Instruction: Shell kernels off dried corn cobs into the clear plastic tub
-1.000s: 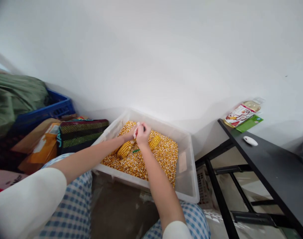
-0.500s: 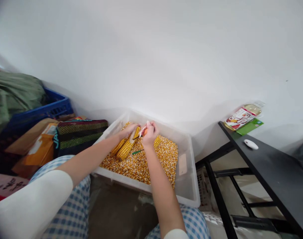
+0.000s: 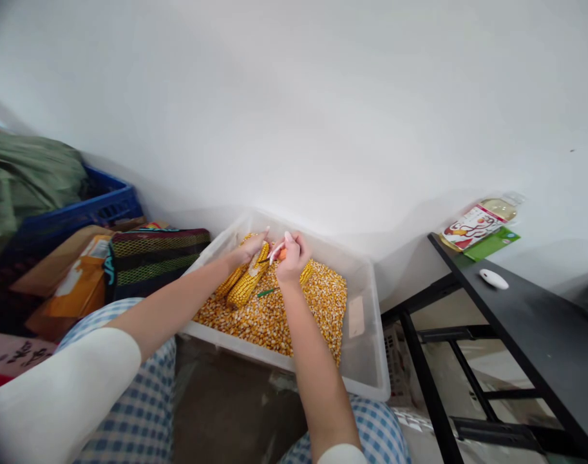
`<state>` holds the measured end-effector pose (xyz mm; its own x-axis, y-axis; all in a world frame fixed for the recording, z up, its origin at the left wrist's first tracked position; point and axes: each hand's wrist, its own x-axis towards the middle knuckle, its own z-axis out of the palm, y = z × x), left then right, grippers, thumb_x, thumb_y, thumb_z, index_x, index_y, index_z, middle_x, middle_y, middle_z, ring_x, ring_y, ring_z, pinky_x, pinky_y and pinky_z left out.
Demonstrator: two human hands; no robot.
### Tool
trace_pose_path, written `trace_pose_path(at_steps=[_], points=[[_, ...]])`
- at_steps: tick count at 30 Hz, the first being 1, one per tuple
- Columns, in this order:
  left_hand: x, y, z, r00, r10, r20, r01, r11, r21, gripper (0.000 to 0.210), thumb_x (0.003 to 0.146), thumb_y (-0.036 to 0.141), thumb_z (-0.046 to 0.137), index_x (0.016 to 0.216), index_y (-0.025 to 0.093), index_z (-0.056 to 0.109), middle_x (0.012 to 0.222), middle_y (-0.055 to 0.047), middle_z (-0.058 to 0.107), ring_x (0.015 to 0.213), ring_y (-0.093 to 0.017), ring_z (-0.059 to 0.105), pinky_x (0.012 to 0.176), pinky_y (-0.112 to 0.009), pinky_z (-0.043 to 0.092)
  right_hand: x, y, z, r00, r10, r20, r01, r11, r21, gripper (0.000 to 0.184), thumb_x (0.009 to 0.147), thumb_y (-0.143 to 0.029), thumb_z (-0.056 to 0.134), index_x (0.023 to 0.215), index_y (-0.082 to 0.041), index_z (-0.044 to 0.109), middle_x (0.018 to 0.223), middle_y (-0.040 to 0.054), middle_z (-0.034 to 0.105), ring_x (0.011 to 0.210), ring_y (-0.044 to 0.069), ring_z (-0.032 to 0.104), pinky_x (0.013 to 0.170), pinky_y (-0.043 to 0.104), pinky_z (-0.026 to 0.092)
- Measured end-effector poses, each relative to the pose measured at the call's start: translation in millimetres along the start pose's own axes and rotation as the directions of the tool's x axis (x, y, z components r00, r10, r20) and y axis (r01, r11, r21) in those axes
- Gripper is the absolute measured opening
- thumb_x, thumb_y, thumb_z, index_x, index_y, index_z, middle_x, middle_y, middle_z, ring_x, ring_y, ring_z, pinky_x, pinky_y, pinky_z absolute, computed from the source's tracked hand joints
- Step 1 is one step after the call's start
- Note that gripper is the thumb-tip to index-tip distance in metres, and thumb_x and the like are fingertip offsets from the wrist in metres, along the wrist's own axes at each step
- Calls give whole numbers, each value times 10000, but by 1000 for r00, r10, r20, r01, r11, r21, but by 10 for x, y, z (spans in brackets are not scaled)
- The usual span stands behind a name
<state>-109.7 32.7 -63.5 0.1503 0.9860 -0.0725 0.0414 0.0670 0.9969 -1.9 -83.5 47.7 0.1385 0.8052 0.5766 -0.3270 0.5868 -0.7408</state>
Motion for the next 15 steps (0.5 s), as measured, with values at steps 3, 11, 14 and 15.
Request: trace_pose_path(at_steps=[3, 11, 14, 15], points=[[20, -24, -11, 994, -85, 63, 92, 988, -125, 520, 837, 576, 327, 647, 207, 640, 501, -69, 541, 636, -234, 564, 681, -352, 410, -17, -9, 12, 1000, 7, 23, -6, 1000, -20, 273, 786, -320, 449, 542, -207, 406, 404, -49, 423, 337, 87, 416, 368, 217, 341], [43, -91, -54, 990, -143, -18, 134, 958, -253, 460, 871, 477, 248, 533, 230, 438, 461, -51, 466, 479, -170, 449, 552, -317, 388, -182, 184, 52, 987, -77, 144, 91, 992, -93, 330, 825, -355, 476, 535, -199, 452, 432, -40, 462, 373, 86, 423, 406, 229, 333], [20, -65, -65, 992, -102, -73, 88, 979, -182, 421, 891, 393, 212, 549, 229, 395, 439, -36, 420, 494, -159, 430, 554, -306, 383, -263, 244, 83, 969, -97, 226, 132, 981, -144, 358, 831, -357, 484, 514, -194, 451, 432, -37, 464, 385, 81, 423, 434, 232, 343], [17, -56, -68, 993, -83, -86, 69, 985, -158, 407, 894, 367, 211, 555, 229, 389, 435, -32, 409, 506, -157, 426, 560, -303, 381, -280, 251, 94, 964, -97, 246, 137, 979, -150, 365, 834, -354, 481, 508, -194, 446, 429, -39, 460, 385, 79, 421, 440, 232, 345]])
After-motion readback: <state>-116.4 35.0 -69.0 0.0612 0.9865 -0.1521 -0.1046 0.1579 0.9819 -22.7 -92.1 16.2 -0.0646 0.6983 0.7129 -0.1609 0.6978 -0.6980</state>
